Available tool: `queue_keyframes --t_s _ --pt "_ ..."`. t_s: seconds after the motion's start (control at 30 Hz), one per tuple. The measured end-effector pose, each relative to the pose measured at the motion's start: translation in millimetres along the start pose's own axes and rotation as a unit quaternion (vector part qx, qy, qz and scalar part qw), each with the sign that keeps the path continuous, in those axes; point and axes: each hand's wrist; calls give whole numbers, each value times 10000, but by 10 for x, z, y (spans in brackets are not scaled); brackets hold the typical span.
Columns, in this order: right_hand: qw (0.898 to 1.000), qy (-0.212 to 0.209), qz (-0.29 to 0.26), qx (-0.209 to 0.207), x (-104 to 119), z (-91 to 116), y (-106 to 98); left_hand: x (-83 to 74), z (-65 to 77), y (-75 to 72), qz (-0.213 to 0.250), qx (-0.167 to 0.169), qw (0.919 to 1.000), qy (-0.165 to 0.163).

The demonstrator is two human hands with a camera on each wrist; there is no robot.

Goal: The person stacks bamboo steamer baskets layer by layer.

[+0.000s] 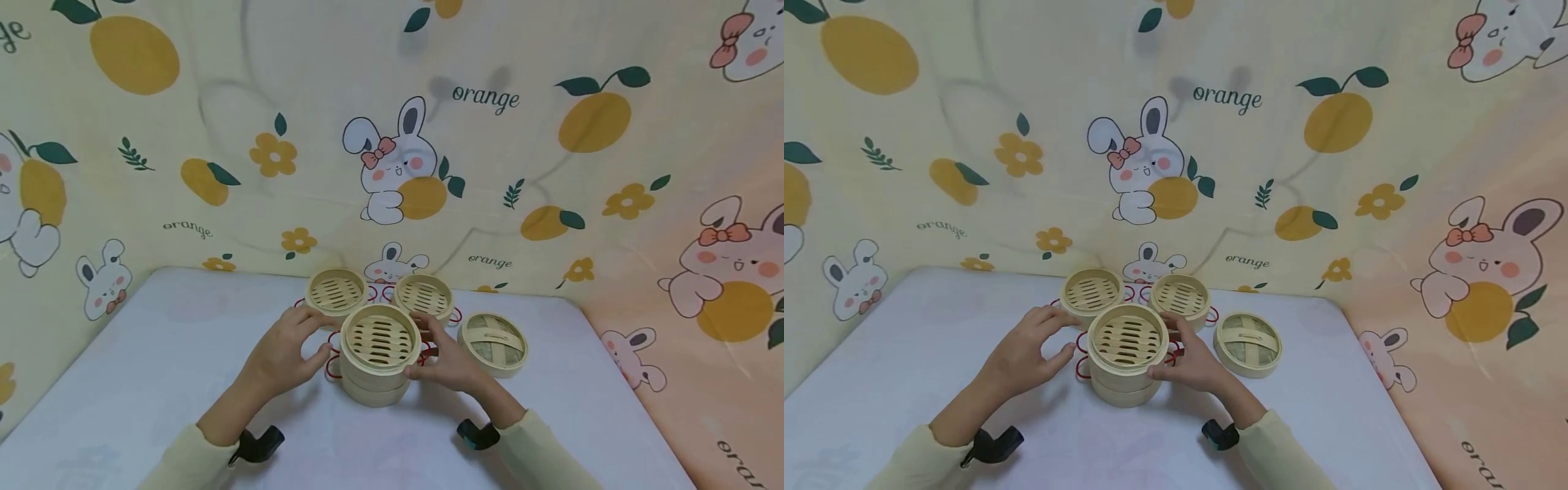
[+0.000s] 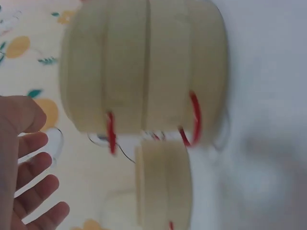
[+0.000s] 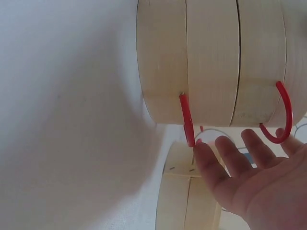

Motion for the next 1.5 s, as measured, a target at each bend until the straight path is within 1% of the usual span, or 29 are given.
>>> queue_keyframes --t_s 0.07,0.2,0.4,0.67,0.83,0.97,1.17,1.33,1.5 --pt "10000 -4 27 -7 12 6 -6 81 -4 -4 -90 -14 9999 -75" --pt "10000 -29 48 -32 29 17 -12 230 7 3 -125 -10 9994 -310" --pt "9999 -106 0 -47 37 11 -7 365 31 44 15 123 9982 -581" --pt "9997 -199 -119 -59 40 -10 6 563 -6 131 120 271 9966 -772" --pt "9996 -221 -175 -69 45 -14 10 671 -61 175 118 181 9971 -732" --pt "9997 -180 -191 -16 55 -4 16 727 -108 217 102 145 9973 -717" --pt "9997 -169 -191 37 61 7 20 771 -197 272 -25 223 9968 -768" --pt "9996 -150 -233 58 50 7 20 789 -266 315 101 308 9948 -968" --pt "9996 -104 -264 88 38 4 23 794 -283 350 206 295 9922 -1191"
Point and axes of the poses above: each hand's wrist, its own z-axis away from the middle knuckle, its own y-axis out of the palm, x = y × z, and after that the axes turned 13 degrees about z, right-handed
